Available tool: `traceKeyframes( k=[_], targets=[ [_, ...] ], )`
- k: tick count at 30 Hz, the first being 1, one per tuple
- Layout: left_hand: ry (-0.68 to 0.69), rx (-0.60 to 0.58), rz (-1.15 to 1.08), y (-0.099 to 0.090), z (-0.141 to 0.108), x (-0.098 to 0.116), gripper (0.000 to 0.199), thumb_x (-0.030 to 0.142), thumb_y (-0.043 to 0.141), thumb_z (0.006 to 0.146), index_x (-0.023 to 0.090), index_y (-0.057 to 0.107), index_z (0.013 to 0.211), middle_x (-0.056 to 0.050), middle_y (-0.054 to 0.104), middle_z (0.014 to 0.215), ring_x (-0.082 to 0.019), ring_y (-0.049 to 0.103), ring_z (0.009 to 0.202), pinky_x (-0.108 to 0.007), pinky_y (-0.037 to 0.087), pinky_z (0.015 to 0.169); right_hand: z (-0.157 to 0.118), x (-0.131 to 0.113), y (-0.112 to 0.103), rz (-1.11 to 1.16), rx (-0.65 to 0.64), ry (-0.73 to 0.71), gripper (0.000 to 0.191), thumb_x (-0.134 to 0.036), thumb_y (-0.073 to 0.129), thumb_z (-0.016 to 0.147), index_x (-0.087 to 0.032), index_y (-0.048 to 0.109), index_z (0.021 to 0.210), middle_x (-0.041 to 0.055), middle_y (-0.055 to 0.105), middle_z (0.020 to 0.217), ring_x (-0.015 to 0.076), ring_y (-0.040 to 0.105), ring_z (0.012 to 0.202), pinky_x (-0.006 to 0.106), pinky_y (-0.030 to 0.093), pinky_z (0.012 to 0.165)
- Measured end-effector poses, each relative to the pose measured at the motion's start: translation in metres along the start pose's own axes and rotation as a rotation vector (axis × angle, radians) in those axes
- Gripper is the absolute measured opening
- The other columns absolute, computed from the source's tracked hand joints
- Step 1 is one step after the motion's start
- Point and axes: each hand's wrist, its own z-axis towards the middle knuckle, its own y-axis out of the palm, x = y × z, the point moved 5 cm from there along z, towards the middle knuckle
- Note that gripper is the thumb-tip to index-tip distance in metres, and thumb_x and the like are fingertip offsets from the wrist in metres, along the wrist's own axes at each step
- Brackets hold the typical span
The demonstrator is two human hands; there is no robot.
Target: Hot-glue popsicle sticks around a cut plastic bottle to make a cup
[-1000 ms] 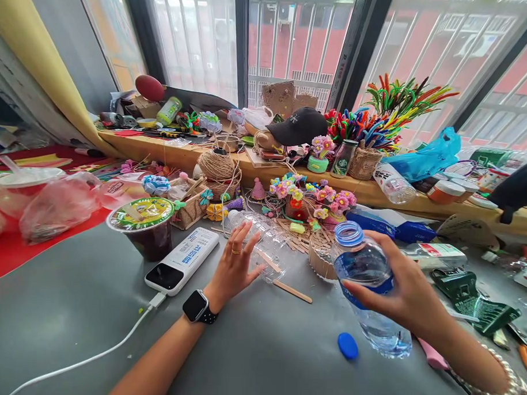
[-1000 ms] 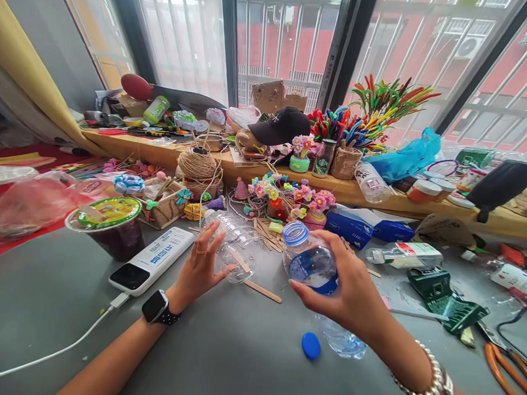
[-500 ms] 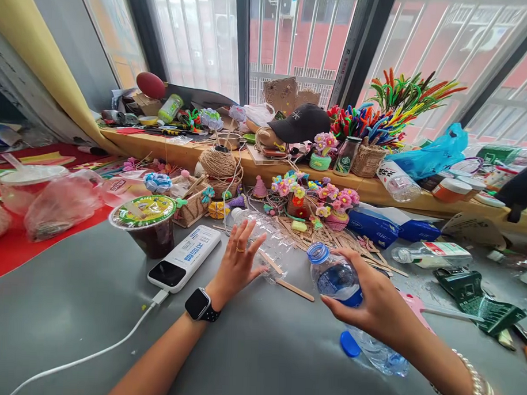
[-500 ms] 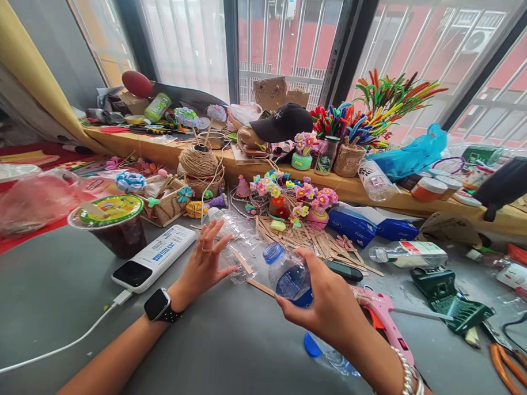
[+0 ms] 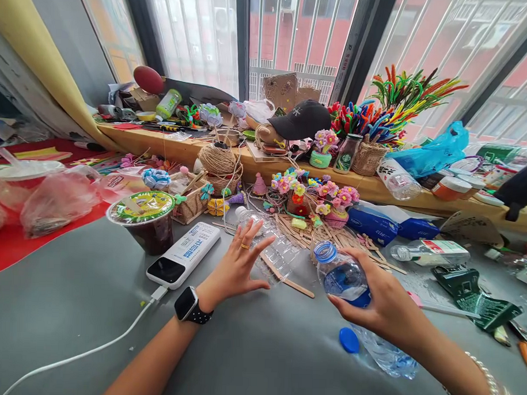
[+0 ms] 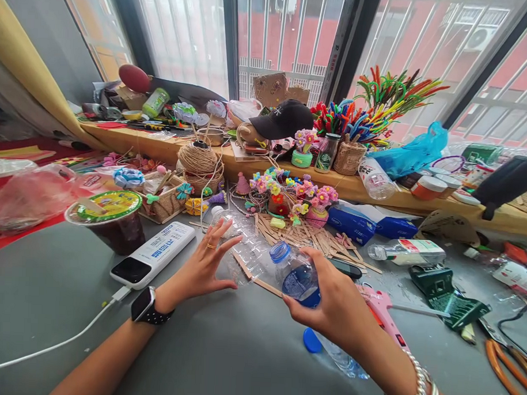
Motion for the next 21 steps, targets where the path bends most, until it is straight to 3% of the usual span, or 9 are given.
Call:
traceKeyframes(
  k=[10, 21],
  targets=[
    [0.043, 0.045, 0.077, 0.005, -0.001, 0.0, 0.08, 0.059, 0.053, 0.07, 0.015, 0.026, 0.132, -0.018, 0.026, 0.138, -0.034, 0.013, 0.131, -0.056, 0.019, 0.103, -0.004, -0.001, 0.007, -0.026, -0.122, 0.044, 0.06, -0.045, 0.055, 0.067, -0.016, 0.039, 0.117, 0.0119, 0.059, 0.111, 0.0233, 0.059, 0.097, 0.034, 0.049, 0.08],
    [0.039, 0.037, 0.078, 0.006, -0.002, 0.002, 0.083, 0.059, 0.054, 0.07, 0.015, 0.022, 0.133, -0.019, 0.024, 0.137, -0.034, 0.013, 0.131, -0.056, 0.02, 0.104, -0.001, -0.005, 0.015, 0.009, -0.305, 0.103, 0.064, -0.043, 0.054, 0.066, -0.012, 0.04, 0.121, 0.0142, 0.053, 0.12, 0.026, 0.053, 0.108, 0.038, 0.044, 0.089]
  ],
)
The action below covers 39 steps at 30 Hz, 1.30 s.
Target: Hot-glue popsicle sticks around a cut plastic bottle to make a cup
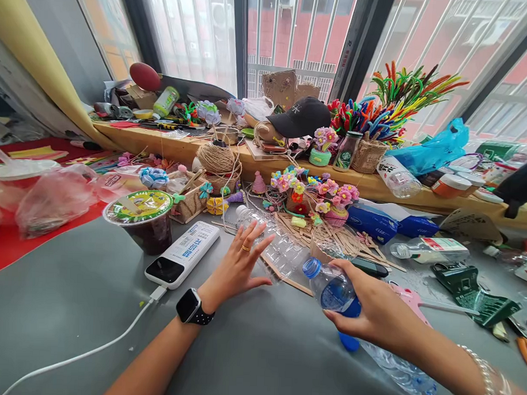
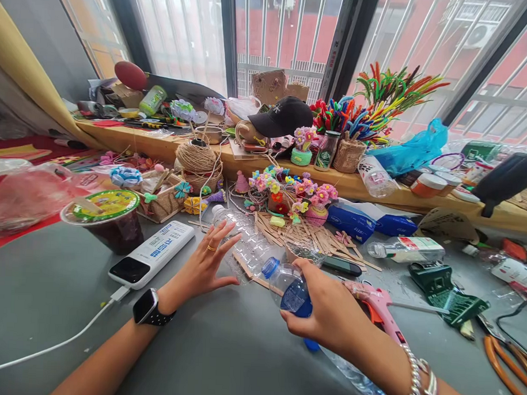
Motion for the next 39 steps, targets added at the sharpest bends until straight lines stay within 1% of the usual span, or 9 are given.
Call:
traceKeyframes(
  k=[4, 10, 17, 19, 23, 26, 30, 34, 39],
  targets=[
    [-0.003, 0.001, 0.006, 0.002, 0.0, 0.0, 0.085, 0.058, 0.054, 0.07, 0.016, 0.018, 0.135, -0.019, 0.025, 0.137, -0.035, 0.014, 0.131, -0.055, 0.021, 0.103, 0.005, -0.003, 0.003, 0.013, -0.064, 0.012, 0.068, -0.041, 0.055, 0.066, -0.009, 0.037, 0.124, 0.0151, 0.05, 0.124, 0.0255, 0.048, 0.113, 0.038, 0.039, 0.094],
    [-0.003, 0.018, 0.016, 0.0, 0.0, -0.001, 0.084, 0.056, 0.054, 0.071, 0.017, 0.017, 0.136, -0.018, 0.027, 0.135, -0.034, 0.018, 0.129, -0.053, 0.025, 0.103, 0.01, -0.004, 0.008, 0.038, -0.119, 0.024, 0.069, -0.039, 0.055, 0.065, -0.008, 0.038, 0.124, 0.0153, 0.048, 0.125, 0.0253, 0.047, 0.114, 0.037, 0.037, 0.096],
    [-0.01, 0.02, 0.084, 0.0, 0.001, 0.0, 0.082, 0.052, 0.061, 0.068, 0.023, 0.022, 0.134, -0.017, 0.031, 0.131, -0.034, 0.024, 0.127, -0.056, 0.023, 0.102, 0.013, 0.0, 0.01, 0.049, -0.078, 0.002, 0.069, -0.04, 0.055, 0.065, -0.009, 0.039, 0.124, 0.0157, 0.05, 0.124, 0.026, 0.048, 0.113, 0.037, 0.038, 0.095],
    [-0.014, 0.012, 0.11, 0.0, 0.002, 0.001, 0.078, 0.044, 0.064, 0.069, 0.024, 0.025, 0.133, -0.016, 0.028, 0.135, -0.035, 0.021, 0.128, -0.056, 0.022, 0.102, 0.013, 0.0, 0.009, 0.052, -0.059, -0.005, 0.068, -0.04, 0.056, 0.064, -0.01, 0.04, 0.123, 0.0154, 0.052, 0.122, 0.0264, 0.05, 0.111, 0.038, 0.04, 0.094],
    [0.007, 0.016, 0.137, -0.002, 0.006, 0.003, 0.073, 0.034, 0.064, 0.072, 0.019, 0.026, 0.132, -0.017, 0.023, 0.139, -0.035, 0.014, 0.131, -0.053, 0.025, 0.102, 0.013, 0.0, 0.007, 0.049, -0.056, 0.003, 0.068, -0.04, 0.056, 0.064, -0.01, 0.041, 0.123, 0.0158, 0.053, 0.12, 0.0267, 0.052, 0.109, 0.038, 0.041, 0.092],
    [-0.002, 0.062, 0.125, -0.006, 0.007, 0.001, 0.071, 0.036, 0.062, 0.074, 0.017, 0.026, 0.132, -0.018, 0.027, 0.138, -0.033, 0.014, 0.131, -0.051, 0.028, 0.102, 0.013, 0.0, 0.008, 0.043, -0.066, 0.014, 0.07, -0.041, 0.056, 0.064, -0.007, 0.039, 0.124, 0.0166, 0.052, 0.121, 0.0264, 0.051, 0.11, 0.038, 0.04, 0.093],
    [-0.027, 0.109, 0.097, -0.01, 0.006, -0.003, 0.068, 0.036, 0.061, 0.075, 0.016, 0.027, 0.13, -0.018, 0.029, 0.137, -0.033, 0.014, 0.131, -0.05, 0.029, 0.102, 0.015, 0.001, 0.01, 0.045, -0.051, 0.009, 0.068, -0.04, 0.056, 0.064, -0.009, 0.04, 0.122, 0.016, 0.053, 0.119, 0.0267, 0.053, 0.106, 0.038, 0.042, 0.09],
    [-0.017, 0.105, 0.093, -0.008, 0.005, -0.002, 0.067, 0.038, 0.059, 0.076, 0.017, 0.025, 0.13, -0.018, 0.029, 0.137, -0.033, 0.014, 0.131, -0.051, 0.029, 0.102, 0.02, 0.0, 0.017, 0.035, -0.078, 0.011, 0.065, -0.039, 0.056, 0.064, -0.01, 0.041, 0.12, 0.0159, 0.055, 0.116, 0.0273, 0.055, 0.101, 0.037, 0.044, 0.084],
    [-0.01, 0.097, 0.09, -0.007, 0.005, 0.0, 0.068, 0.042, 0.057, 0.076, 0.018, 0.025, 0.13, -0.018, 0.029, 0.137, -0.033, 0.015, 0.131, -0.052, 0.03, 0.101, 0.027, -0.004, 0.021, 0.014, -0.104, 0.0, 0.051, -0.038, 0.056, 0.064, -0.014, 0.048, 0.108, 0.0154, 0.057, 0.11, 0.0277, 0.056, 0.097, 0.036, 0.045, 0.076]
  ],
)
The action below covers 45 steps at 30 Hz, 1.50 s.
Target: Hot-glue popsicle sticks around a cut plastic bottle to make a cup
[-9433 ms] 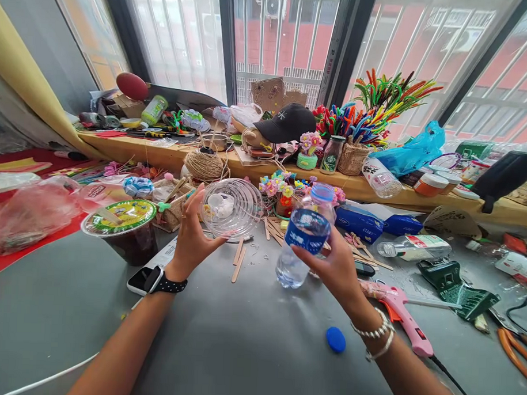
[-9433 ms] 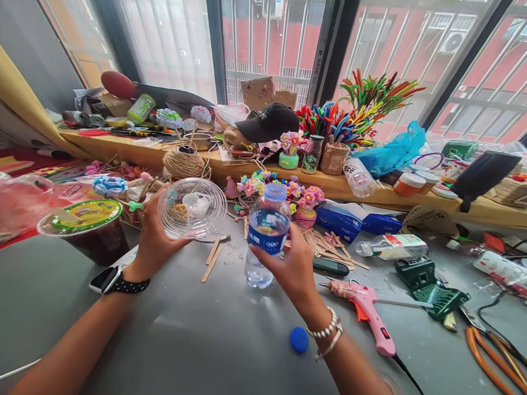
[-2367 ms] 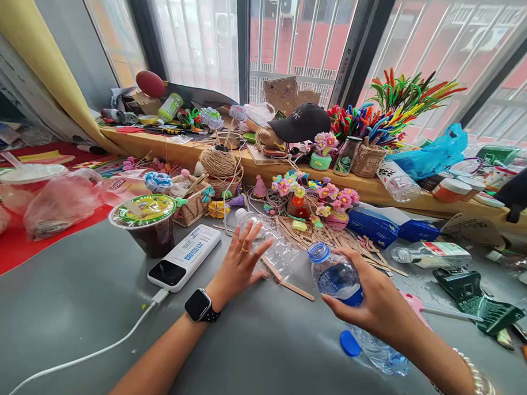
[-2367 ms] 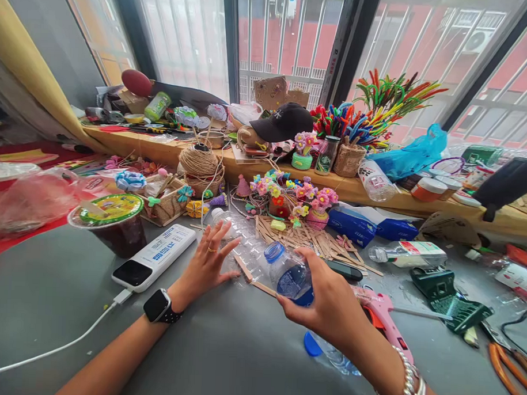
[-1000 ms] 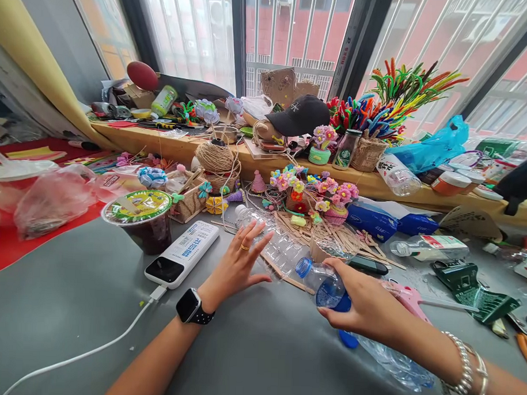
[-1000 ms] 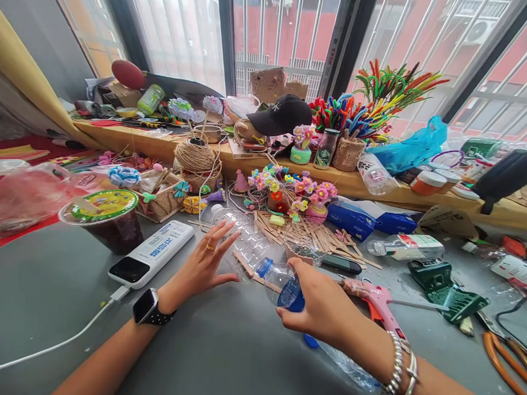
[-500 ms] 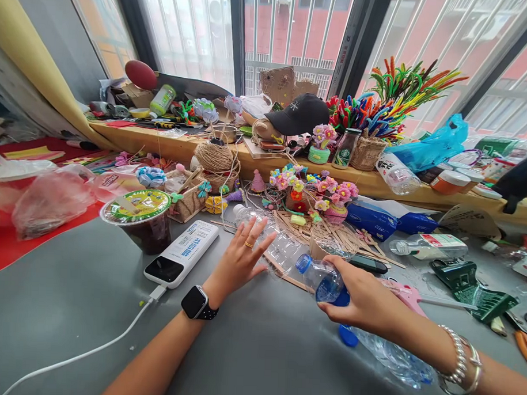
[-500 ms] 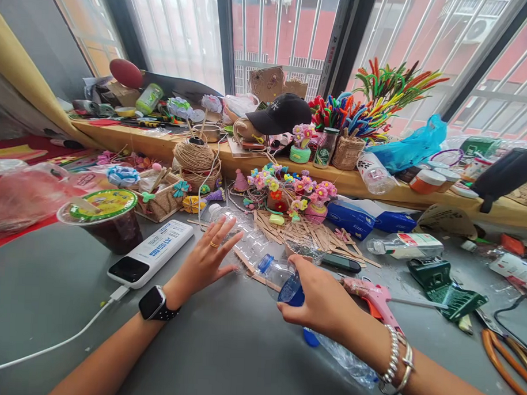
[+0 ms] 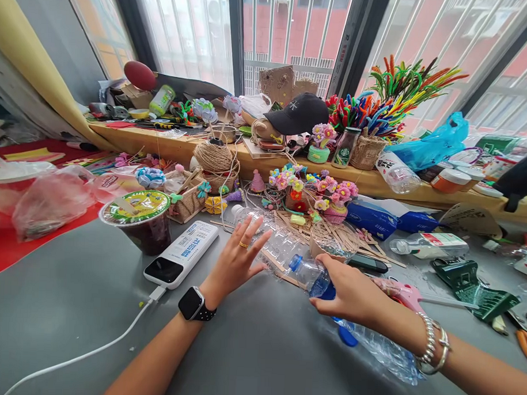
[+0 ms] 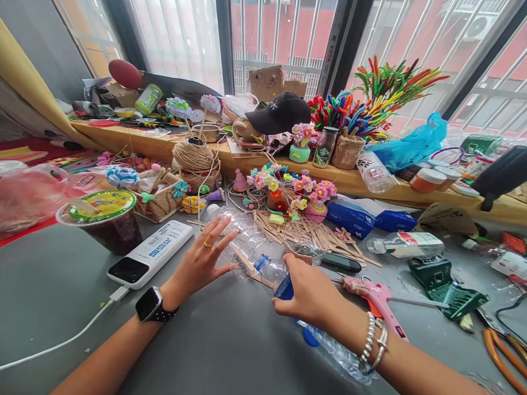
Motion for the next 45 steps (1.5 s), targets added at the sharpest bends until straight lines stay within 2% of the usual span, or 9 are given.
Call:
traceKeyframes(
  k=[6, 18, 29, 45],
  targets=[
    [-0.002, 0.0, -0.021, -0.001, -0.001, 0.001, 0.066, 0.039, 0.057, 0.077, 0.019, 0.024, 0.131, -0.018, 0.028, 0.137, -0.033, 0.014, 0.131, -0.052, 0.03, 0.101, 0.004, -0.005, -0.001, 0.007, -0.009, 0.005, 0.048, -0.037, 0.058, 0.064, -0.016, 0.047, 0.106, 0.0121, 0.057, 0.107, 0.0264, 0.055, 0.095, 0.034, 0.042, 0.077],
    [0.006, -0.02, -0.003, 0.002, -0.002, 0.004, 0.068, 0.039, 0.059, 0.076, 0.017, 0.026, 0.131, -0.018, 0.028, 0.138, -0.033, 0.014, 0.131, -0.05, 0.027, 0.102, 0.014, -0.01, 0.003, -0.07, -0.023, -0.017, 0.047, -0.038, 0.054, 0.065, -0.012, 0.046, 0.104, 0.0166, 0.057, 0.107, 0.0287, 0.054, 0.096, 0.036, 0.042, 0.077],
    [0.008, -0.023, -0.002, 0.002, -0.002, 0.004, 0.065, 0.039, 0.057, 0.077, 0.018, 0.027, 0.131, -0.017, 0.028, 0.138, -0.032, 0.014, 0.131, -0.051, 0.028, 0.102, 0.019, -0.013, 0.004, -0.156, -0.025, -0.042, 0.04, -0.038, 0.053, 0.065, -0.014, 0.046, 0.096, 0.0134, 0.06, 0.095, 0.027, 0.058, 0.085, 0.035, 0.043, 0.07],
    [-0.006, -0.025, -0.014, 0.002, -0.003, 0.004, 0.064, 0.037, 0.056, 0.078, 0.018, 0.027, 0.131, -0.017, 0.026, 0.139, -0.033, 0.013, 0.131, -0.053, 0.029, 0.101, 0.023, -0.012, 0.008, -0.153, -0.039, -0.03, 0.04, -0.037, 0.053, 0.066, -0.013, 0.047, 0.098, 0.0155, 0.06, 0.099, 0.0285, 0.057, 0.09, 0.035, 0.042, 0.07]
  ],
)
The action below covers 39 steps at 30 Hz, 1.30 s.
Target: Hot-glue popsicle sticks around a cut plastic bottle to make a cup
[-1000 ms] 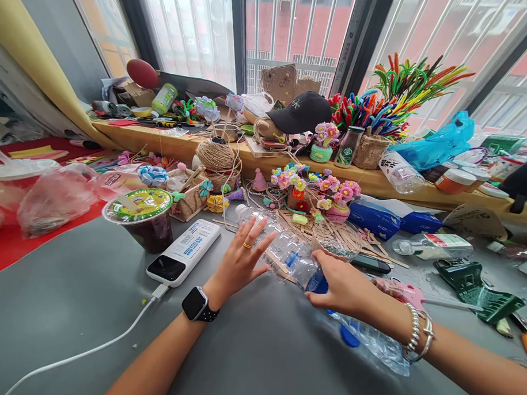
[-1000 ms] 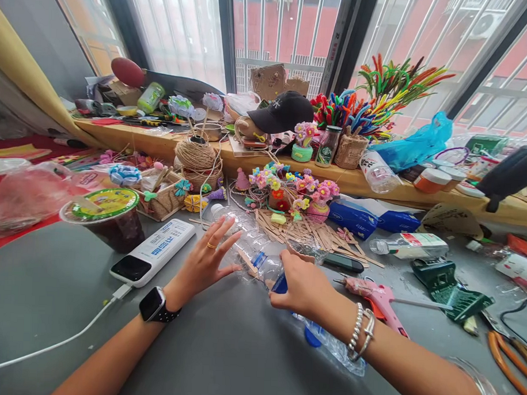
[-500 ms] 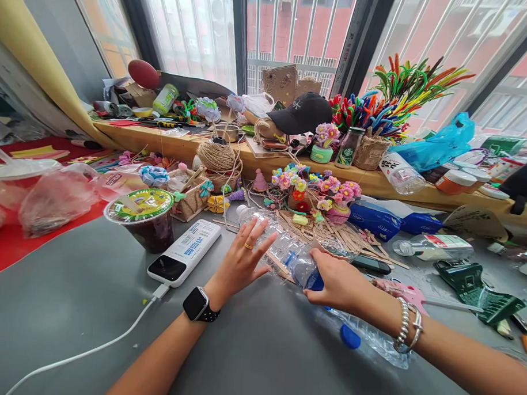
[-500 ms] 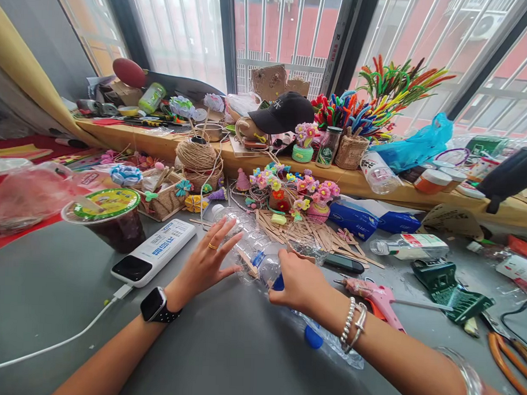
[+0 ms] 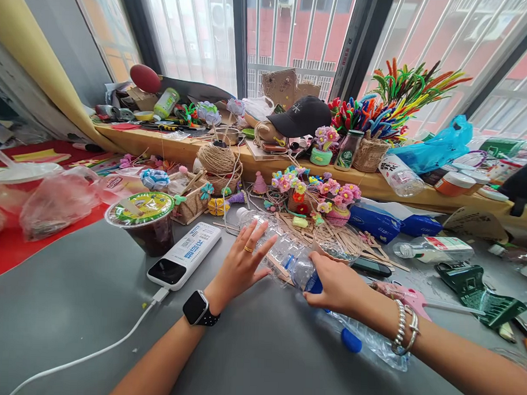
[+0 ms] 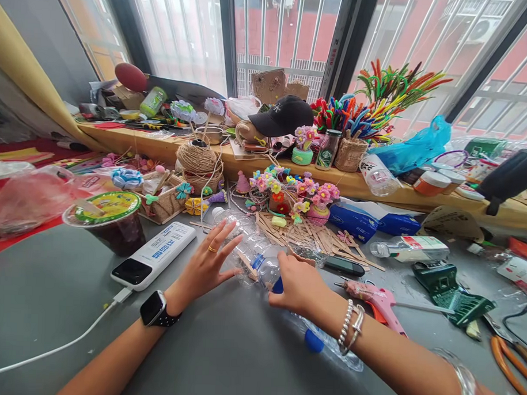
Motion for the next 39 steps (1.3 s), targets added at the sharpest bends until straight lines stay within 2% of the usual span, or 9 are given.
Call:
traceKeyframes(
  k=[9, 39],
  targets=[
    [0.01, -0.006, 0.016, 0.0023, 0.0001, -0.0003, 0.068, 0.039, 0.057, 0.077, 0.019, 0.023, 0.133, -0.017, 0.025, 0.139, -0.033, 0.013, 0.131, -0.052, 0.028, 0.102, -0.0005, 0.0006, -0.0014, -0.016, 0.01, 0.007, 0.043, -0.038, 0.053, 0.065, -0.013, 0.046, 0.1, 0.0156, 0.06, 0.099, 0.0281, 0.058, 0.087, 0.035, 0.042, 0.069],
    [0.019, 0.001, 0.026, 0.0025, 0.0001, 0.0005, 0.067, 0.039, 0.058, 0.076, 0.018, 0.026, 0.131, -0.017, 0.026, 0.138, -0.033, 0.015, 0.131, -0.051, 0.027, 0.102, 0.0013, 0.0011, 0.0004, -0.053, -0.017, 0.056, 0.041, -0.039, 0.054, 0.064, -0.015, 0.045, 0.097, 0.0137, 0.06, 0.097, 0.0267, 0.059, 0.084, 0.032, 0.039, 0.065]
  ],
)
